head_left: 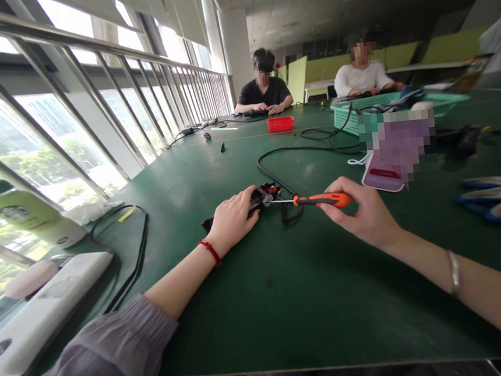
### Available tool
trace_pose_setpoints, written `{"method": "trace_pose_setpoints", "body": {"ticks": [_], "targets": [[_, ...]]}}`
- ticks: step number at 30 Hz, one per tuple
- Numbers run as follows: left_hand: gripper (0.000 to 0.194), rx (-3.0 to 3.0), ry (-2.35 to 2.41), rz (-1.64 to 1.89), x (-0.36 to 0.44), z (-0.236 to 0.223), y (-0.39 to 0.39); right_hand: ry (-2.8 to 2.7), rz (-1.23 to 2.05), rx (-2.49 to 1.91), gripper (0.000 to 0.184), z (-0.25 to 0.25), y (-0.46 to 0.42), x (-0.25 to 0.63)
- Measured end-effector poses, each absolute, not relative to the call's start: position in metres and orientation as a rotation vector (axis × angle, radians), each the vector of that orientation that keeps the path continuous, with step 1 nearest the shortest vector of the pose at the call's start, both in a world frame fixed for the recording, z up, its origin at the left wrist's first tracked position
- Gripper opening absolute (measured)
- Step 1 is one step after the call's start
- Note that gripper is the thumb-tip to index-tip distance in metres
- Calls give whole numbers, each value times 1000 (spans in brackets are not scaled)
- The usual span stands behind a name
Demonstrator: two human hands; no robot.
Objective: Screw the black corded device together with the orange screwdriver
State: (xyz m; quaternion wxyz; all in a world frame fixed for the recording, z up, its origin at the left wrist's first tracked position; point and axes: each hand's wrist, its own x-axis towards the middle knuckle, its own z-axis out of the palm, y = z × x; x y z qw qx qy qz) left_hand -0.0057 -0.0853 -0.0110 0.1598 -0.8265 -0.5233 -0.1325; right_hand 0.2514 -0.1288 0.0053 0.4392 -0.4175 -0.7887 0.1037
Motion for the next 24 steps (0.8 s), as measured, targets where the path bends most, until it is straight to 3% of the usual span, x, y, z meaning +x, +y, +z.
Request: {"method": "trace_pose_setpoints", "body": {"ticks": [4, 8, 13, 17, 24], "targets": [[57, -2333, -1510, -350, -6, -11, -85, -1947, 220, -1038, 12, 7, -129, 252], [54, -2349, -1512, -345, -5, -9, -86, -2057, 236, -1138, 41, 6, -129, 253], [51, -2381, -1551, -337, -5, -4, -86, -1944, 280, -1064, 10, 7, -130, 252], [49, -2391, -1601, -326, -3, -1, -88, -1979, 426, -1128, 10, 8, -131, 251], [47, -2356, -1705, -255, -6, 2, -91, -2226, 426, -1088, 45, 5, -129, 251]]}}
